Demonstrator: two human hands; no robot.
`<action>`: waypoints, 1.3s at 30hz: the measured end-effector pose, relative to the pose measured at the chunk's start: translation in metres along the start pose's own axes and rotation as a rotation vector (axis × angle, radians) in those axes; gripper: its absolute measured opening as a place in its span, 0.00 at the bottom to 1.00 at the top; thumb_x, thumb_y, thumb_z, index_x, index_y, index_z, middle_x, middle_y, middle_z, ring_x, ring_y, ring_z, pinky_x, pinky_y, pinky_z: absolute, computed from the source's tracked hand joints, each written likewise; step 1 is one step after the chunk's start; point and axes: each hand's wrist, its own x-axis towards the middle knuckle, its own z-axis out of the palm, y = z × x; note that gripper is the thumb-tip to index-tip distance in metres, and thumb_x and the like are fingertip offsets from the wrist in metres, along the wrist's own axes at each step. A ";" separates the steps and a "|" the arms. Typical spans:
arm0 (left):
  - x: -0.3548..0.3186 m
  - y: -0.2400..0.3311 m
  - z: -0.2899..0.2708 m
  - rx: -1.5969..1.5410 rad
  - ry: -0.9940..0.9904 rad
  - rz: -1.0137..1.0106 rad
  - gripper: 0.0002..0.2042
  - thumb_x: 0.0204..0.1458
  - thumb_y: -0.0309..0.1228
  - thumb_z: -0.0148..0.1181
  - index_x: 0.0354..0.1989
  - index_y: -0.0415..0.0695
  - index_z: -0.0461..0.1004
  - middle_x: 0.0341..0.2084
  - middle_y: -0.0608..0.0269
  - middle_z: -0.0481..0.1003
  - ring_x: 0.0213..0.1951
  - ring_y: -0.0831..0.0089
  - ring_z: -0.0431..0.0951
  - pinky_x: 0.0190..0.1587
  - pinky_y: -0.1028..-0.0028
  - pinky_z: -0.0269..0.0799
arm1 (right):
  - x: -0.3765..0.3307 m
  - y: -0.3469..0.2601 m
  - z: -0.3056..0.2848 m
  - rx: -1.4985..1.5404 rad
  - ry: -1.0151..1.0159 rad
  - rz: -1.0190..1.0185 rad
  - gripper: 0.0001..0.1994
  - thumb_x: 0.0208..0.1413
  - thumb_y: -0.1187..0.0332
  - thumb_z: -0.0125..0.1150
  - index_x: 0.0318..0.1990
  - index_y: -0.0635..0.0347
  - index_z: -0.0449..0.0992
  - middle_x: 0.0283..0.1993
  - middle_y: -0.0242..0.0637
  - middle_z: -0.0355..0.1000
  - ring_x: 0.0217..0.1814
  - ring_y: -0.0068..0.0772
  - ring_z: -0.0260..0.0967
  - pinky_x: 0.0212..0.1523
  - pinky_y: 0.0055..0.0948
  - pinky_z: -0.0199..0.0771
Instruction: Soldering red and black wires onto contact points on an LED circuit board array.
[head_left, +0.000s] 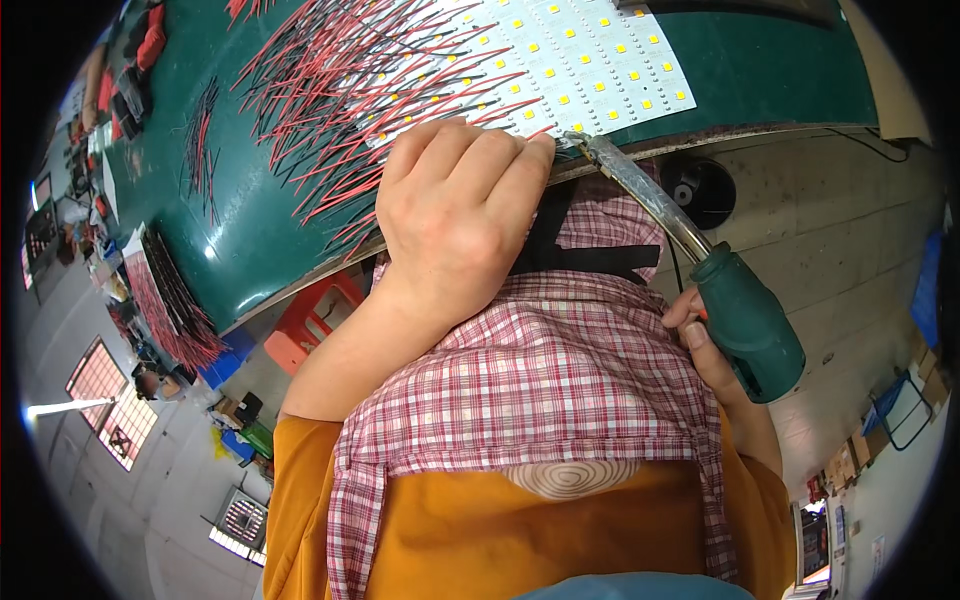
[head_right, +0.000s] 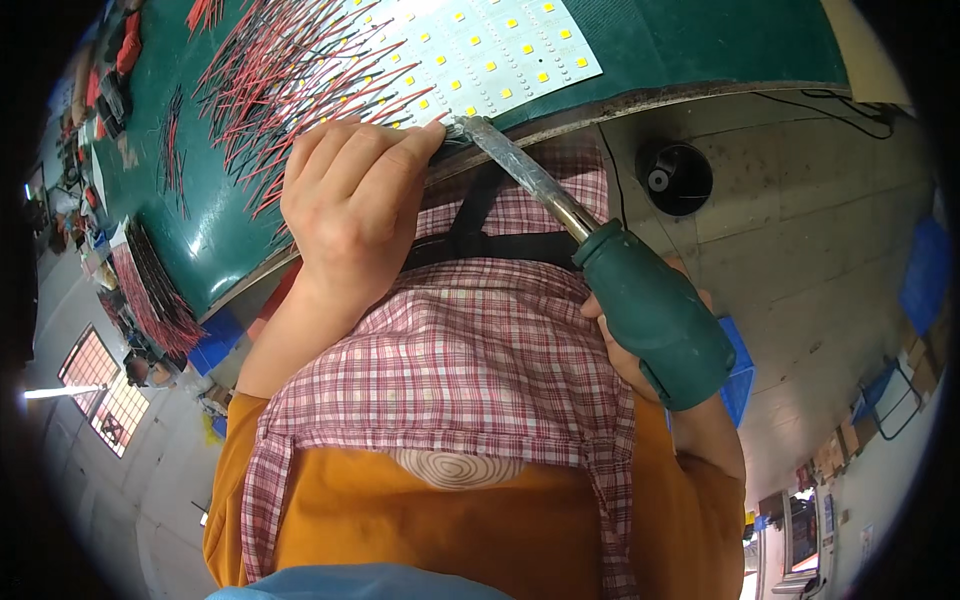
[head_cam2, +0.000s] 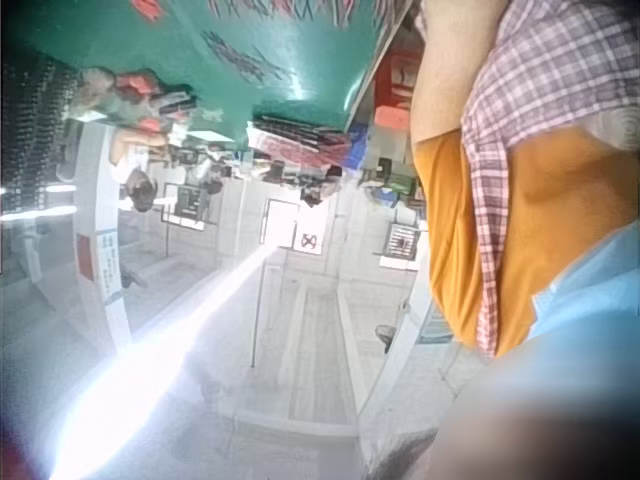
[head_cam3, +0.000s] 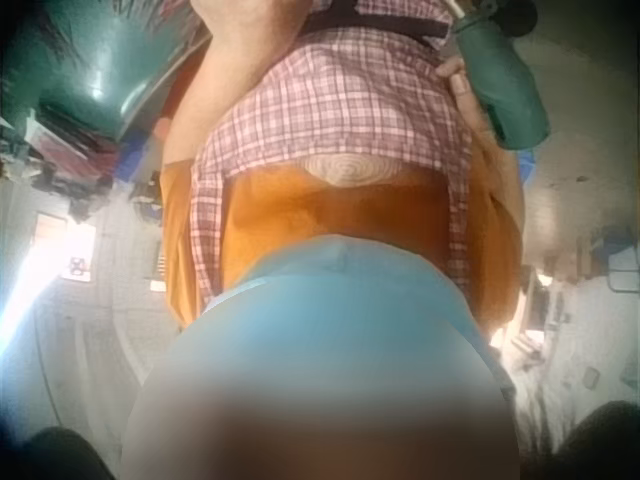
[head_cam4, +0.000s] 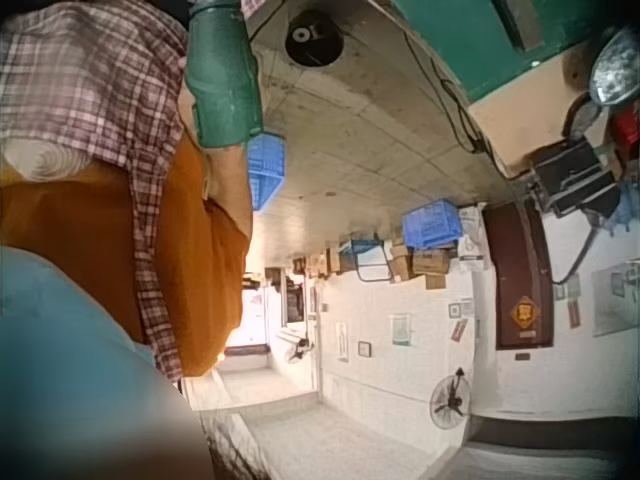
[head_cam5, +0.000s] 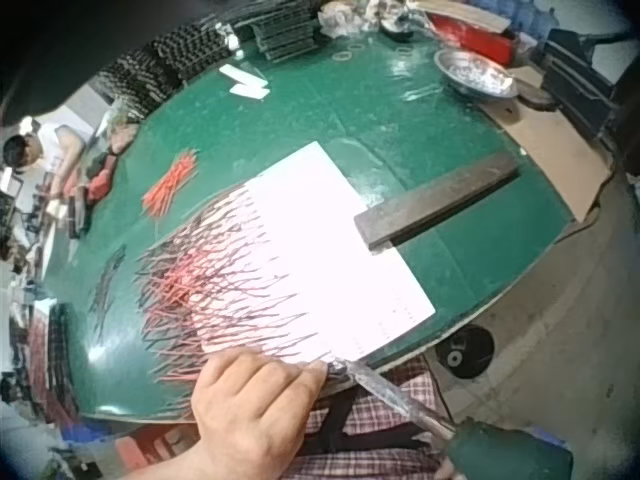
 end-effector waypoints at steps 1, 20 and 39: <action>0.001 0.000 0.000 -0.009 -0.017 -0.011 0.06 0.38 0.26 0.58 0.28 0.43 0.75 0.21 0.68 0.69 0.26 0.72 0.71 0.36 0.71 0.67 | -0.001 0.000 0.001 0.085 0.029 0.074 0.06 0.45 0.77 0.60 0.34 0.62 0.74 0.29 0.33 0.75 0.31 0.27 0.74 0.34 0.22 0.73; 0.005 0.007 -0.004 0.034 -0.070 -0.030 0.08 0.36 0.23 0.59 0.29 0.44 0.77 0.20 0.68 0.72 0.26 0.71 0.73 0.30 0.72 0.67 | -0.003 0.002 0.008 0.654 0.117 0.190 0.09 0.52 0.67 0.54 0.36 0.63 0.70 0.29 0.34 0.69 0.30 0.22 0.64 0.32 0.22 0.66; 0.001 0.008 0.000 0.031 -0.016 -0.016 0.08 0.36 0.25 0.57 0.28 0.42 0.74 0.22 0.67 0.68 0.27 0.70 0.71 0.32 0.72 0.68 | 0.002 -0.004 0.000 0.242 0.044 0.078 0.06 0.50 0.77 0.54 0.36 0.65 0.72 0.30 0.35 0.72 0.31 0.27 0.69 0.35 0.25 0.70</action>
